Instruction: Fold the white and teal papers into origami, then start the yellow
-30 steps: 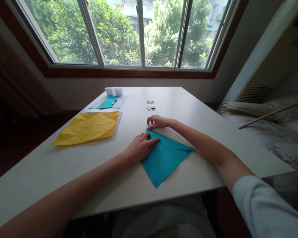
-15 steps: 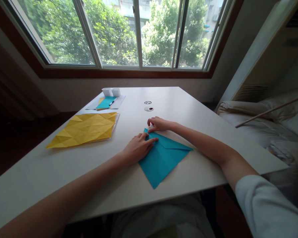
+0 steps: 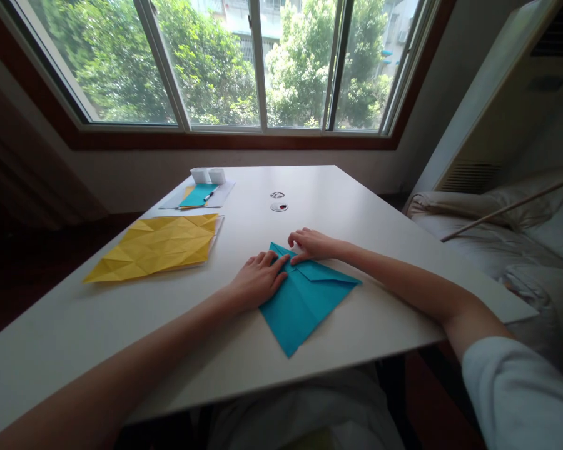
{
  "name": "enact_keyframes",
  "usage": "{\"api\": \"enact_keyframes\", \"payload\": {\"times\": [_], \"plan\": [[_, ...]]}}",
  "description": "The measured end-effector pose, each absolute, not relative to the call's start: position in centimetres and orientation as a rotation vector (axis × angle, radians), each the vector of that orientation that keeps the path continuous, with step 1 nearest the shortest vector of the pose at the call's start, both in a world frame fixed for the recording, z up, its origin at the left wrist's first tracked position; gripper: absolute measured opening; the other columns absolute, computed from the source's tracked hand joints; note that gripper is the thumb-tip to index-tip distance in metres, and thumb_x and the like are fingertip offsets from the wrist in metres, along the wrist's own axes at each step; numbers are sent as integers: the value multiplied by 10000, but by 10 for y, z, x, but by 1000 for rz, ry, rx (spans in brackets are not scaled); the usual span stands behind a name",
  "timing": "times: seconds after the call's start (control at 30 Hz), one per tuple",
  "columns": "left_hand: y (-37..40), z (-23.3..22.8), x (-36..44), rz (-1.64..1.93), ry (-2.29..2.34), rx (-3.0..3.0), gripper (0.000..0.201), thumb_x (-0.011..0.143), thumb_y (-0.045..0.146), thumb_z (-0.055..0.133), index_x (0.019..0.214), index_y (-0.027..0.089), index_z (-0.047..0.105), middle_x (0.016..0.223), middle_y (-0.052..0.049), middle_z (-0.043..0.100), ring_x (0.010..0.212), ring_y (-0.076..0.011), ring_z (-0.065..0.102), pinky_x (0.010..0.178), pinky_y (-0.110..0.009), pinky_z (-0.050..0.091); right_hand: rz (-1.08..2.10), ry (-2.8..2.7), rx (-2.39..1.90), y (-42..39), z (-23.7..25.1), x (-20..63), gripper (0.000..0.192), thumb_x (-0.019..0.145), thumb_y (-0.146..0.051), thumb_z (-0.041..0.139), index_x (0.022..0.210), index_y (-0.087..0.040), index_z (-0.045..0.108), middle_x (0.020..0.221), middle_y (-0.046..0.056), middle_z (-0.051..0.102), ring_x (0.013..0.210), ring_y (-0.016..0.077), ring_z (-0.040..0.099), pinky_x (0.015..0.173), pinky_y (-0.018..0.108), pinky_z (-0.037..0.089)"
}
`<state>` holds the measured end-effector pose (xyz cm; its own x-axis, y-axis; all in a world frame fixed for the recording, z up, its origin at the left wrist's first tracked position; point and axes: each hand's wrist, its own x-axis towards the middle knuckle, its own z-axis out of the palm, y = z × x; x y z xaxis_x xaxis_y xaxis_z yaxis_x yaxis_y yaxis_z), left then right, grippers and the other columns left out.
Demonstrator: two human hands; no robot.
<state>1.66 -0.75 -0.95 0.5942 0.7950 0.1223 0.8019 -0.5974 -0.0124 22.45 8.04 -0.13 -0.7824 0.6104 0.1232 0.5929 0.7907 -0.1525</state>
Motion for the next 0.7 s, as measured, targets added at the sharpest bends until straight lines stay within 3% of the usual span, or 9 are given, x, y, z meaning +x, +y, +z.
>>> {"api": "enact_keyframes", "payload": {"times": [0.17, 0.33, 0.7], "plan": [[-7, -11, 16, -153, -1377, -2746, 514, 909, 486, 189, 1361, 267, 300, 1228, -104, 451, 1105, -280, 432, 923, -437, 327, 131, -2830, -986, 70, 0, 234, 663, 676, -693, 502, 1117, -198, 491, 1003, 107, 550, 910, 262, 490, 769, 371, 386], [-7, -10, 16, -151, -1377, -2751, 519, 908, 491, 188, 1355, 261, 318, 1232, -104, 452, 1108, -276, 430, 929, -428, 324, 160, -2875, -966, 57, 6, 246, 782, 671, -695, 504, 1295, -240, 377, 1153, 122, 491, 1014, 290, 460, 870, 430, 356], [-8, -8, 18, -151, -1395, -2762, 523, 907, 492, 185, 1347, 252, 334, 1226, -98, 458, 1105, -273, 425, 931, -430, 323, 251, -2880, -1115, 33, 8, 290, 865, 655, -704, 509, 1369, -269, 286, 1162, 126, 462, 1043, 304, 431, 909, 461, 321]]}}
